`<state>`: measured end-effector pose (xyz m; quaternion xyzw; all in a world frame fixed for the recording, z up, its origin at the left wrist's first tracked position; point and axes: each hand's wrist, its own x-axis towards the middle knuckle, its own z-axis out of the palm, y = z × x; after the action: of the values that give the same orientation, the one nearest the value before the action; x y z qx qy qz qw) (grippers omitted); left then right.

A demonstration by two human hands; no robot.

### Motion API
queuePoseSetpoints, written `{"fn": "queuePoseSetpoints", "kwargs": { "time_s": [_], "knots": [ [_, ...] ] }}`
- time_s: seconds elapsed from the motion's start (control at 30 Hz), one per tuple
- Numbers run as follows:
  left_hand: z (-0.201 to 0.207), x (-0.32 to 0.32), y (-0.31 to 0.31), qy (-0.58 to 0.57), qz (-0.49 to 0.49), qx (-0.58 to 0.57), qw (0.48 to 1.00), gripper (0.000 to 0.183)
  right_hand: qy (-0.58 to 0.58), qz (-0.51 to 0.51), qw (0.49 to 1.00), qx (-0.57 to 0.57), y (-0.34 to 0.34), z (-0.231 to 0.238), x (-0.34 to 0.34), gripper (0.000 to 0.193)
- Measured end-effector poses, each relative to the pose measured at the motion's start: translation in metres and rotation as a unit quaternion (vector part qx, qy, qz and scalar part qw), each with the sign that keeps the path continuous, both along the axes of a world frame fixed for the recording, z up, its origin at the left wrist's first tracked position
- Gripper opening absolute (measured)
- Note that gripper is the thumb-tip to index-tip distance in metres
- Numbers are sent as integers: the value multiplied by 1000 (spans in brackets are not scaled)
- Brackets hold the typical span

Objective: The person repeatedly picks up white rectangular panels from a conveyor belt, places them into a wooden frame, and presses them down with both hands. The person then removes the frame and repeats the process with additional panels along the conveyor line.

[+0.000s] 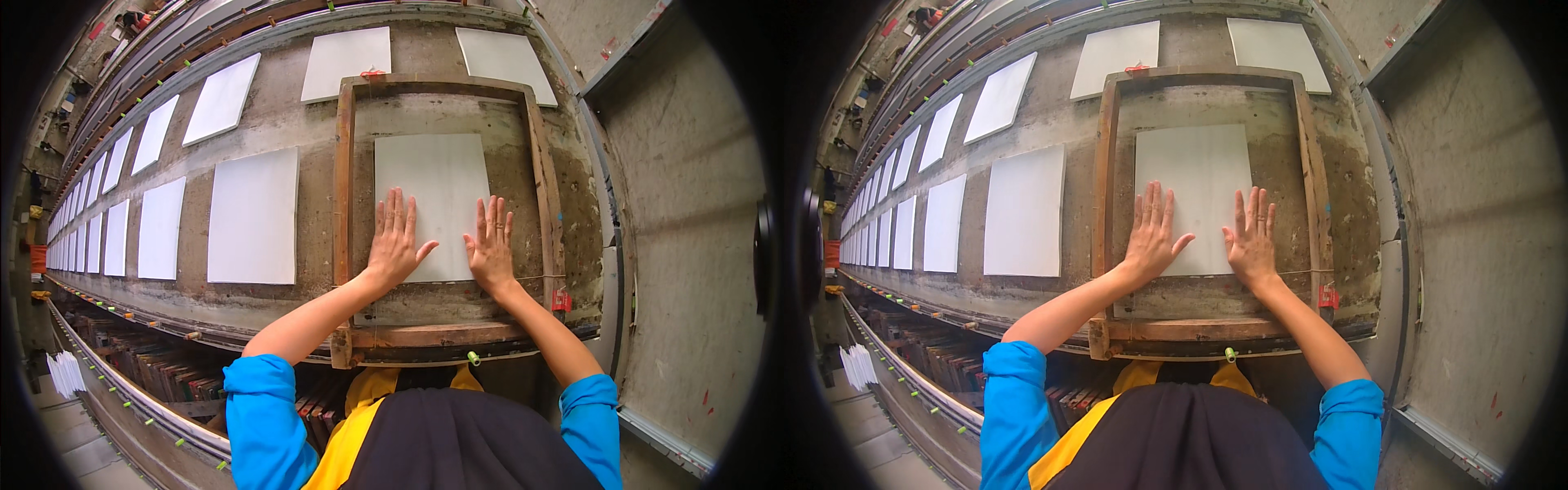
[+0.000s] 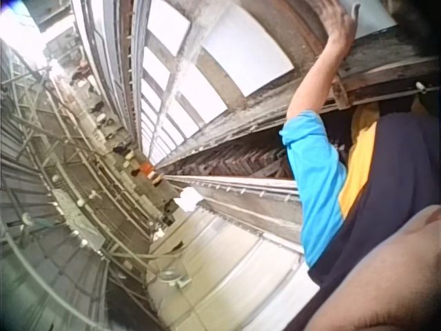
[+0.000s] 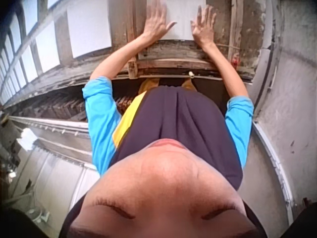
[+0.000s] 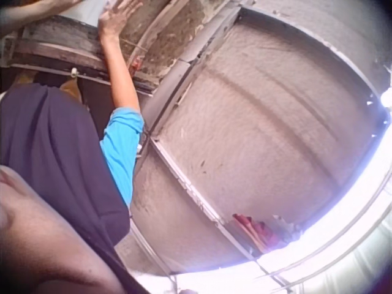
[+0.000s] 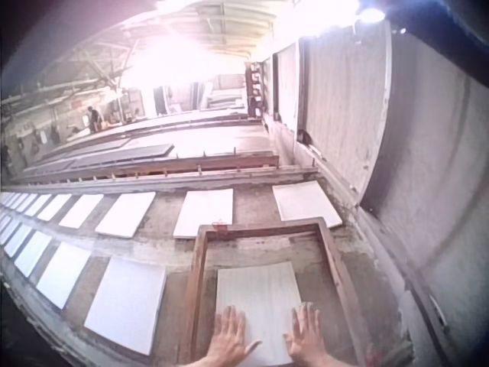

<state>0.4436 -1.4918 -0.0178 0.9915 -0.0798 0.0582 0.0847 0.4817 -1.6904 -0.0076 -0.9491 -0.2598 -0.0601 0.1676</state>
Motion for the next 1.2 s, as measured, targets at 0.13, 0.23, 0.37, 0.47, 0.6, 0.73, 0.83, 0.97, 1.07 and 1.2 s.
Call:
{"fn": "queuePoseSetpoints", "kwargs": {
  "time_s": [0.13,0.23,0.37,0.47,0.6,0.73,0.83,0.97,1.07,1.2],
  "knots": [
    [3,1,-24,-21,-19,-23,999,65,1,19,1000,-24,36,0,-11,63],
    [6,1,-27,-28,-7,-85,996,58,4,-4,1000,-31,52,-4,-18,57],
    [5,1,-26,-22,-5,-69,997,61,-8,17,1000,13,49,-9,-16,57],
    [-1,8,-17,-43,6,-78,996,65,4,106,994,38,39,-13,1,61],
    [-5,54,11,-57,37,-35,997,73,-34,108,993,35,17,-14,69,70],
    [4,95,36,-61,76,33,995,77,-85,63,994,-28,18,-4,127,65],
    [7,108,43,-67,77,45,994,79,-106,44,993,25,28,2,143,65],
    [-2,109,44,-57,85,43,994,83,-98,37,994,32,36,-10,143,65],
    [-1,110,43,-67,74,47,994,86,-101,32,994,28,36,-14,139,65],
    [8,113,40,-39,74,61,995,89,-89,29,996,7,35,-7,143,67]
  ]
}}
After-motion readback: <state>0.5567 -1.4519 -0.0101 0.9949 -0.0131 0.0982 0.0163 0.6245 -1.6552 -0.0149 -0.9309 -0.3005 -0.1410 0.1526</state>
